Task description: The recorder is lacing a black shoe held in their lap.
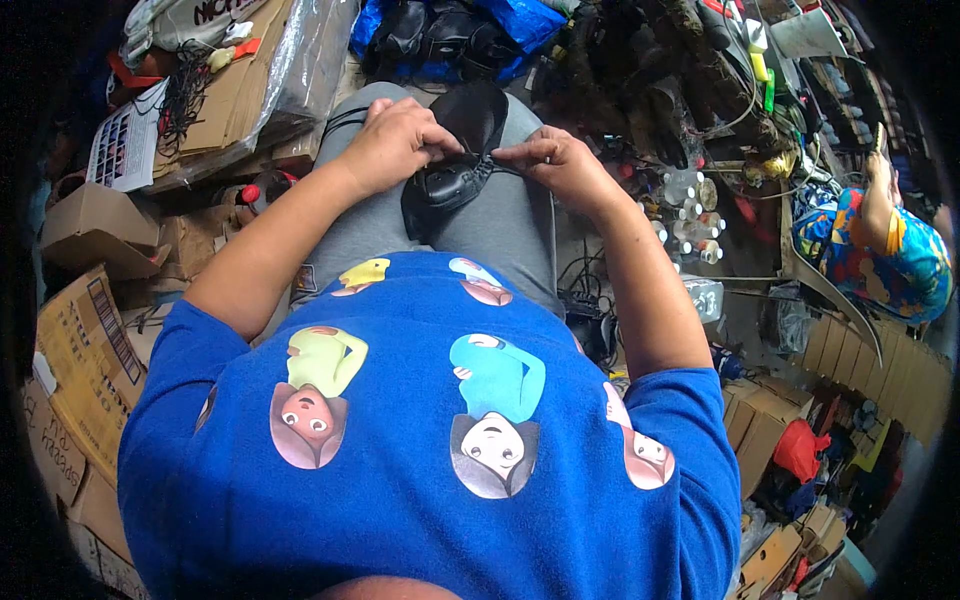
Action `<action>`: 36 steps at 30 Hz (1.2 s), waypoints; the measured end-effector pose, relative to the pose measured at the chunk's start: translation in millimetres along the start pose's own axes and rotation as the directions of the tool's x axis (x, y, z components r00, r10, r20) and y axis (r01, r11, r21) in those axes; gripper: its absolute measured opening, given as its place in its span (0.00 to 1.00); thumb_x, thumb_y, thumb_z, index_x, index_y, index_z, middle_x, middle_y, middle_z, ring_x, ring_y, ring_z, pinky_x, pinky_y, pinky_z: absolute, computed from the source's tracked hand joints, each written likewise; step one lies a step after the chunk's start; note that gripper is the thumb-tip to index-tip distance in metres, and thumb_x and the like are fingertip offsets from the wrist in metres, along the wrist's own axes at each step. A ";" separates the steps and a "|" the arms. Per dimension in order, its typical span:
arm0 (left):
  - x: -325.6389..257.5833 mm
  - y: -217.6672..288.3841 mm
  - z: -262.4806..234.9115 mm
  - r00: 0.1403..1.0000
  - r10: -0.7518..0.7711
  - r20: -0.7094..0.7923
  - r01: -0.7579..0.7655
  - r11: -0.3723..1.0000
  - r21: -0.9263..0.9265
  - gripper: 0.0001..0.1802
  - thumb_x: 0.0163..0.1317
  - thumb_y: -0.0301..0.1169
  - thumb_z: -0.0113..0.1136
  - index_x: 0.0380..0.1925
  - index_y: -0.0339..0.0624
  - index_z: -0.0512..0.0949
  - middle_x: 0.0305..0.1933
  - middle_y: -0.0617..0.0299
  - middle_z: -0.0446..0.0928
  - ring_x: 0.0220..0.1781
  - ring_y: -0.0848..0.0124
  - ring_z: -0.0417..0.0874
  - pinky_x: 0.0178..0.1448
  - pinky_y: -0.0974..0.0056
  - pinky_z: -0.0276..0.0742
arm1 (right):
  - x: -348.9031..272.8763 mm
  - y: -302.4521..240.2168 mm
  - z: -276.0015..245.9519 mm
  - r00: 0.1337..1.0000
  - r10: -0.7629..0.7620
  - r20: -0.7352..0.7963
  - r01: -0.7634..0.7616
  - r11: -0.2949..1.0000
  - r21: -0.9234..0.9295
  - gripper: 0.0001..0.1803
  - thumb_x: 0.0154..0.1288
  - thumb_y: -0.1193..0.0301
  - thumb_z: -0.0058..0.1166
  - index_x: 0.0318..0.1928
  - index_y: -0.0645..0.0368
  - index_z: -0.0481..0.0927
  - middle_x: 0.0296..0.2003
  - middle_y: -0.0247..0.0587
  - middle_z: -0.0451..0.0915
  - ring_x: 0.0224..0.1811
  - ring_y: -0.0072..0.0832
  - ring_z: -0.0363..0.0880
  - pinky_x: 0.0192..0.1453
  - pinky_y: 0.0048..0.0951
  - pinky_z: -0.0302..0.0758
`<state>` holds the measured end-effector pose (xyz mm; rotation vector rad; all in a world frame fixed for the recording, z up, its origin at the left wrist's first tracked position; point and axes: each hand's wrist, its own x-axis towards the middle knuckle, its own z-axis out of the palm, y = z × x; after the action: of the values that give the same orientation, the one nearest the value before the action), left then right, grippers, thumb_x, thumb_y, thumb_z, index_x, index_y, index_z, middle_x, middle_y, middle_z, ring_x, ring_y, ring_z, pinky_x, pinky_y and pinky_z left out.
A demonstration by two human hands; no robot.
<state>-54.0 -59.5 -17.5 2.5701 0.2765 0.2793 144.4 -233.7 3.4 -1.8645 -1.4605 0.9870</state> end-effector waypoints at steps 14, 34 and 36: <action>2.5 8.6 -0.1 0.980 -0.171 0.103 0.182 0.978 -0.100 0.11 0.50 0.33 0.64 0.35 0.60 0.85 0.36 0.69 0.82 0.47 0.68 0.74 0.58 0.59 0.56 | -1.6 6.0 9.6 0.998 0.032 -0.048 -0.028 0.996 0.086 0.15 0.59 0.78 0.57 0.47 0.53 0.84 0.32 0.28 0.73 0.39 0.18 0.70 0.47 0.18 0.68; 9.5 9.6 -0.6 0.981 -0.151 0.123 0.169 0.974 -0.150 0.08 0.52 0.35 0.64 0.34 0.57 0.83 0.31 0.72 0.82 0.43 0.72 0.76 0.56 0.58 0.53 | 0.6 5.7 12.1 0.990 0.129 -0.054 -0.112 0.964 0.242 0.13 0.60 0.77 0.59 0.46 0.57 0.83 0.38 0.29 0.77 0.43 0.17 0.75 0.49 0.20 0.71; 12.3 14.3 2.2 0.972 -0.193 0.135 0.216 0.958 -0.191 0.08 0.52 0.36 0.65 0.34 0.54 0.83 0.30 0.71 0.82 0.40 0.73 0.78 0.56 0.58 0.53 | 1.1 5.5 14.5 0.988 0.140 -0.064 -0.117 0.953 0.279 0.13 0.59 0.76 0.60 0.46 0.55 0.84 0.38 0.32 0.79 0.43 0.18 0.76 0.49 0.21 0.72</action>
<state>-39.6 -69.5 -10.0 2.3220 0.4441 0.0774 135.7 -234.1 -9.5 -1.7898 -1.1019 1.0982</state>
